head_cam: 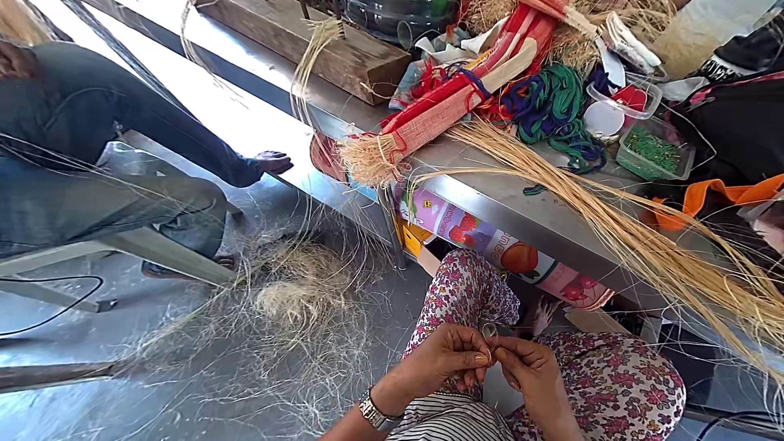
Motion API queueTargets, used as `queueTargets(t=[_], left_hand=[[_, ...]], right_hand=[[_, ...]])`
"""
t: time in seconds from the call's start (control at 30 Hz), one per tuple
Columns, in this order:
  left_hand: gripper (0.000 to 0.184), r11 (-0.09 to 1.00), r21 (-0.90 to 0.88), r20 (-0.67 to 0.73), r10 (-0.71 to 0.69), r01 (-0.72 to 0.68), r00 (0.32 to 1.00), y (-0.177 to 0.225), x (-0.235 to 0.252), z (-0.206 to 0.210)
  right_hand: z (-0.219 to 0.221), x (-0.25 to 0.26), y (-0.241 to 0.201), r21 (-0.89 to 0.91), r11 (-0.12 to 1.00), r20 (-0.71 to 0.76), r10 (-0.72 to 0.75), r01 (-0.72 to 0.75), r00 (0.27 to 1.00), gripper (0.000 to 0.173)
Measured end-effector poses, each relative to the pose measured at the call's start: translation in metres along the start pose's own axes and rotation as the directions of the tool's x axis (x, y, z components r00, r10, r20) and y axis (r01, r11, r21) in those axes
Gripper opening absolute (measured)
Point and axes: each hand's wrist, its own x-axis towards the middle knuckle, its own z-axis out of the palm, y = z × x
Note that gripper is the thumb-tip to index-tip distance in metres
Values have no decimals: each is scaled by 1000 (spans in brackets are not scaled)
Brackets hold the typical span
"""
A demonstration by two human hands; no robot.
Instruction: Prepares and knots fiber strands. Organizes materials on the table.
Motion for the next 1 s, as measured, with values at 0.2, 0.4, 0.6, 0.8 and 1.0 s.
queueTargets(t=[0.2,0.4,0.6,0.8,1.0], left_hand=[[15,993,119,-42,-9,14,999,5,-1,7],[17,985,147,-368,139,-90,920,-1,0,20],[11,933,344,-430,257,-106,865,-7,4,29],[7,770,599,-302,470,-219,829,-14,3,22],[26,748,633,-231,428,-199,874,-11,1,17]], right_hand=[[7,1,1,-45,999,-86,-2,-2,996,10],[10,-1,7,-107,987,-102,-129,118,986,11],[4,-1,19,-240,932,17,-277,273,961,10],[0,1,1,-179,981,46,89,-79,995,11],[-6,9,-15,-160,928,160,361,-337,919,11]])
